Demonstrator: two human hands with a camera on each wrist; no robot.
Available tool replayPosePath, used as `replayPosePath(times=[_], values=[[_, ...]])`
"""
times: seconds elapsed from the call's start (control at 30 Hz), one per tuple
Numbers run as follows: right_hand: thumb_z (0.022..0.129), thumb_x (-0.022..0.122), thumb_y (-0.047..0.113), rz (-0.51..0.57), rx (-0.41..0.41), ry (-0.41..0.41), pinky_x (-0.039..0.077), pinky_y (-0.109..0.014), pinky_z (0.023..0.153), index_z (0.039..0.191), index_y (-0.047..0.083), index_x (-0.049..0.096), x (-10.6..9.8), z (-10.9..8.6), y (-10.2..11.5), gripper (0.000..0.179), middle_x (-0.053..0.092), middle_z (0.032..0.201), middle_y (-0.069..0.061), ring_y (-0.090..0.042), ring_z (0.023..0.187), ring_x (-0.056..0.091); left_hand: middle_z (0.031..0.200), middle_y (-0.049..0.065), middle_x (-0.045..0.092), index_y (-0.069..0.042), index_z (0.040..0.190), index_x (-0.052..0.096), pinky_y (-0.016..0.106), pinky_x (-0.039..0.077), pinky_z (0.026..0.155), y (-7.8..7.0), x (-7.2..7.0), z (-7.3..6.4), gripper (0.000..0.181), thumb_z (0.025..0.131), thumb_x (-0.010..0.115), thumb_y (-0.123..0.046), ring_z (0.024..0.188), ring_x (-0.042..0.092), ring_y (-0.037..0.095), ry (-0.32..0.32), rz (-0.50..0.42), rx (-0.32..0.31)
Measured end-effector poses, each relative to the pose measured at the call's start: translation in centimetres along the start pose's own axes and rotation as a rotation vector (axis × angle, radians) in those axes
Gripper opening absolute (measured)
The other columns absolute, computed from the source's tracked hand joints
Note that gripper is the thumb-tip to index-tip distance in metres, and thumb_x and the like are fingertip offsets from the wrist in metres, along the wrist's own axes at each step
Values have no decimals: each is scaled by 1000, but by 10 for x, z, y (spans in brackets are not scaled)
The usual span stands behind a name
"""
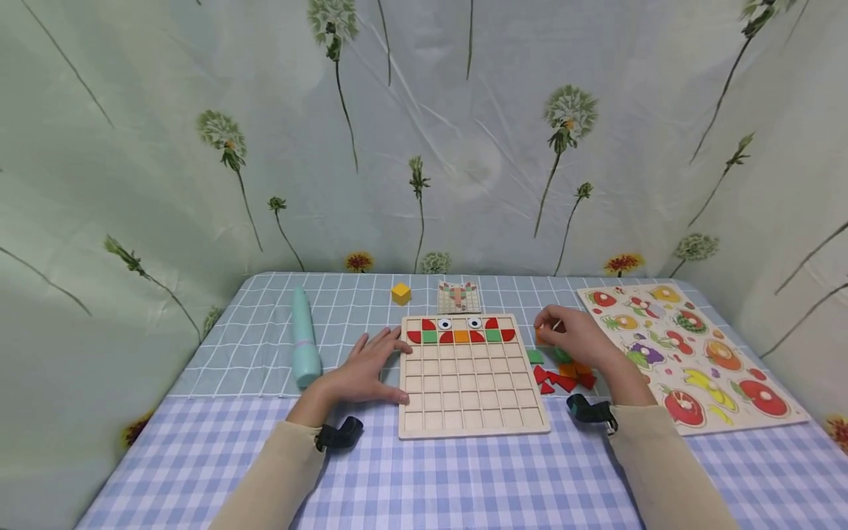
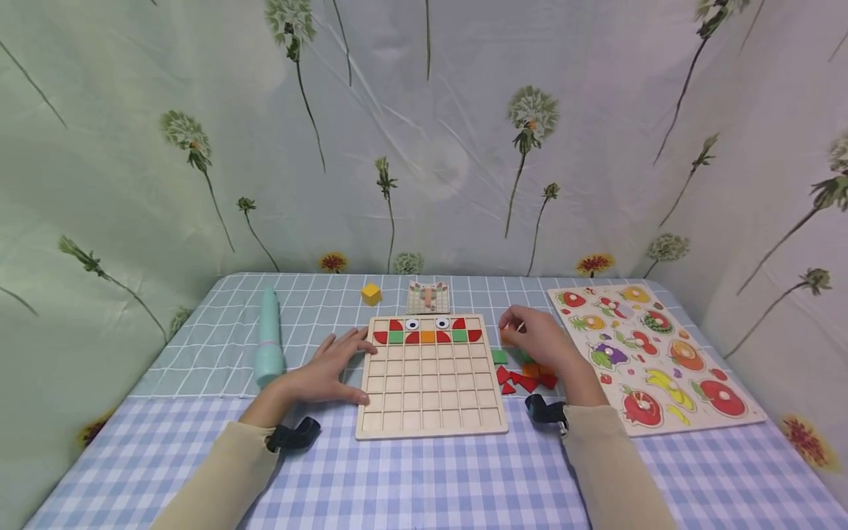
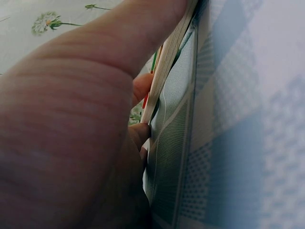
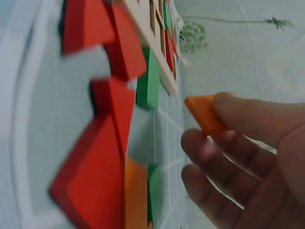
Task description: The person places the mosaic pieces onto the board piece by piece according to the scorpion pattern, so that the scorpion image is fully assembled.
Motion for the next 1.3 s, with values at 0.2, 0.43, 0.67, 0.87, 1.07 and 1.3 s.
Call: replayPosePath(times=[0.2, 0.43, 0.67, 0.87, 1.07, 1.3], values=[[96, 65, 9, 78, -22, -14, 55, -26, 62, 103, 9, 65, 9, 3, 13, 7, 65, 99, -11, -19, 76, 58, 169, 10, 13, -24, 138, 47, 61, -6, 124, 0, 0, 0, 80, 73, 84, -53, 158, 3, 33, 4, -1, 1], [93, 68, 9, 79, -32, -26, 58, -31, 76, 113, 10, 70, 21, 6, 29, 20, 68, 118, -14, -25, 95, 64, 169, 10, 13, -23, 137, 47, 61, -6, 124, -1, -2, -1, 79, 74, 84, -53, 158, 4, 33, -1, 2, 10], [94, 67, 9, 137, -68, 17, 59, -31, 76, 125, 10, 69, 30, 7, 47, 30, 68, 126, -13, -23, 98, 67, 169, 11, 13, -22, 136, 48, 61, -5, 124, -1, -2, 0, 79, 73, 85, -52, 158, 5, 34, -7, 6, 7], [94, 67, 9, 202, -121, 40, 58, -32, 65, 124, 8, 69, 35, 7, 63, 30, 70, 123, -14, -20, 87, 67, 169, 12, 13, -22, 136, 47, 61, -6, 124, -1, -2, 0, 80, 73, 84, -54, 158, 5, 35, -10, 18, 7], [91, 71, 11, 146, -131, 34, 54, -29, 73, 117, 12, 72, 43, 6, 72, 26, 71, 119, -10, -16, 88, 64, 168, 14, 15, -21, 136, 47, 63, -5, 123, -2, -2, 1, 80, 73, 84, -53, 157, 6, 36, -12, 18, 17], [88, 75, 10, 95, -138, 50, 50, -30, 74, 108, 10, 74, 58, 13, 80, 20, 68, 104, -7, -16, 81, 56, 169, 13, 15, -20, 135, 48, 63, -5, 124, -4, 0, -1, 78, 74, 85, -50, 157, 6, 36, -11, 6, 6]])
Point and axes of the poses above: each hand's wrist, its own z-axis towards the middle knuckle, its own x-axis out of the palm, y = z × x, the point moved 4 cm from there along z, towards the middle knuckle
